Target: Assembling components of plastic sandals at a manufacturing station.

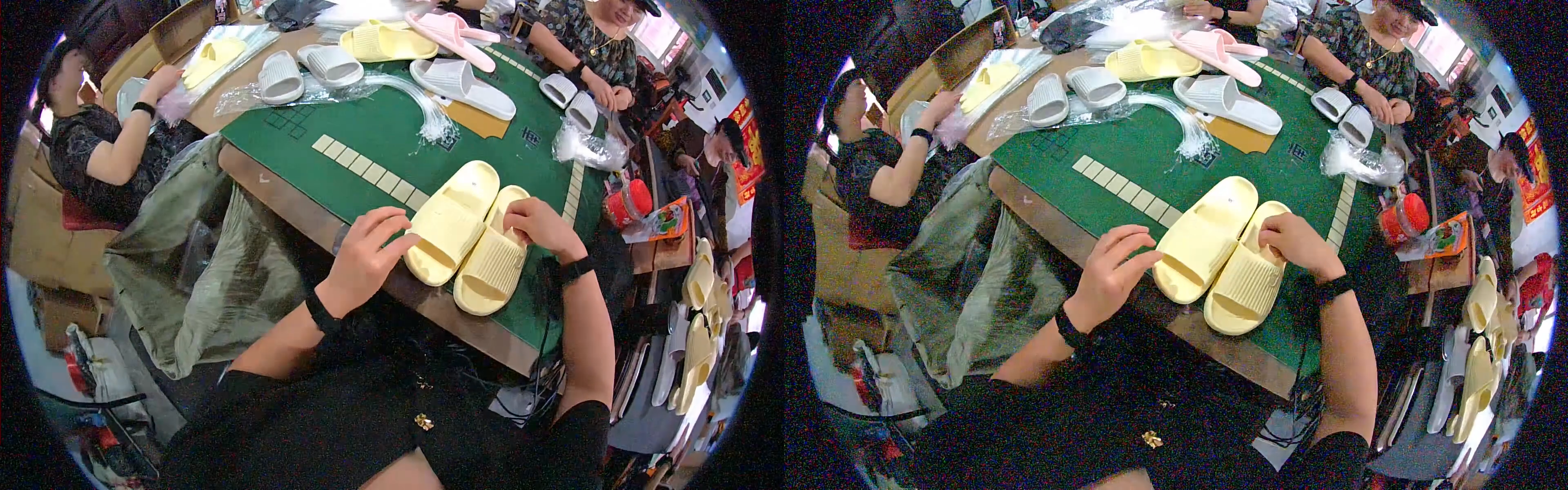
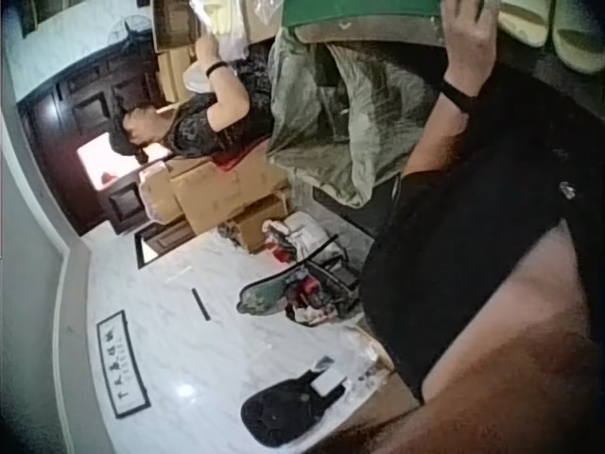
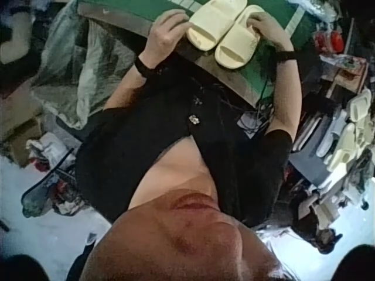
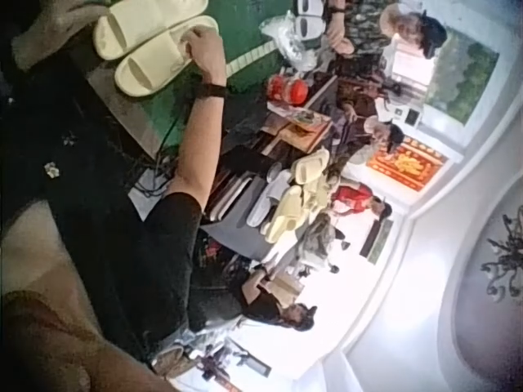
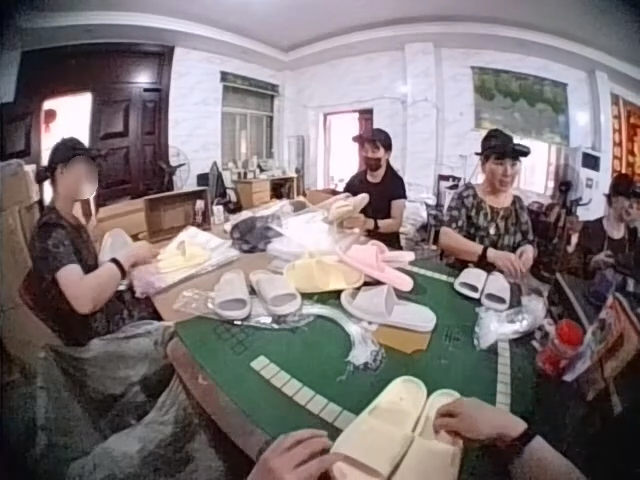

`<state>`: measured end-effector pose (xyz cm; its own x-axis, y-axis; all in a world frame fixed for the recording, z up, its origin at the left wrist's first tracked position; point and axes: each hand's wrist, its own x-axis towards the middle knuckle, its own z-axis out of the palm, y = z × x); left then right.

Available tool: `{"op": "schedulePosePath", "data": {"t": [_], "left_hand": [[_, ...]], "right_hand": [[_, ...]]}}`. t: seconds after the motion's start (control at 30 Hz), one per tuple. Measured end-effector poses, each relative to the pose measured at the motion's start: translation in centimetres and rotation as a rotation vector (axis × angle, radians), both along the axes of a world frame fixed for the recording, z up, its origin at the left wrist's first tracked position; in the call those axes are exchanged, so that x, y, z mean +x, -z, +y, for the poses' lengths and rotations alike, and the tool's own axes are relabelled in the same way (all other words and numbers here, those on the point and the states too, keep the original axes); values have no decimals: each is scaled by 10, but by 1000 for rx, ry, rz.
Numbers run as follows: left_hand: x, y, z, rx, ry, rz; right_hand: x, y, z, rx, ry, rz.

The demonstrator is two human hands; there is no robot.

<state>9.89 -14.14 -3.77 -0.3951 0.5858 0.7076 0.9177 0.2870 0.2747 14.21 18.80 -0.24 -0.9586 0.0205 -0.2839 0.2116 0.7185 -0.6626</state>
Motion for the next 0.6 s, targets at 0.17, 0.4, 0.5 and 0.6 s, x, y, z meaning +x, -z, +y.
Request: {"op": "schedulePosePath", "data": {"t": [0.17, 0.4, 0.5, 0.6], "left_hand": [[-2, 0, 1, -114, 159, 105], [19, 0, 23, -279, 431, 196], [22, 6, 32, -341, 440, 239], [19, 16, 37, -353, 481, 202]], "right_hand": [[1, -7, -18, 79, -80, -11], [3, 3, -14, 83, -103, 28], [5, 5, -12, 27, -84, -3], [7, 9, -8, -77, -37, -40]]}}
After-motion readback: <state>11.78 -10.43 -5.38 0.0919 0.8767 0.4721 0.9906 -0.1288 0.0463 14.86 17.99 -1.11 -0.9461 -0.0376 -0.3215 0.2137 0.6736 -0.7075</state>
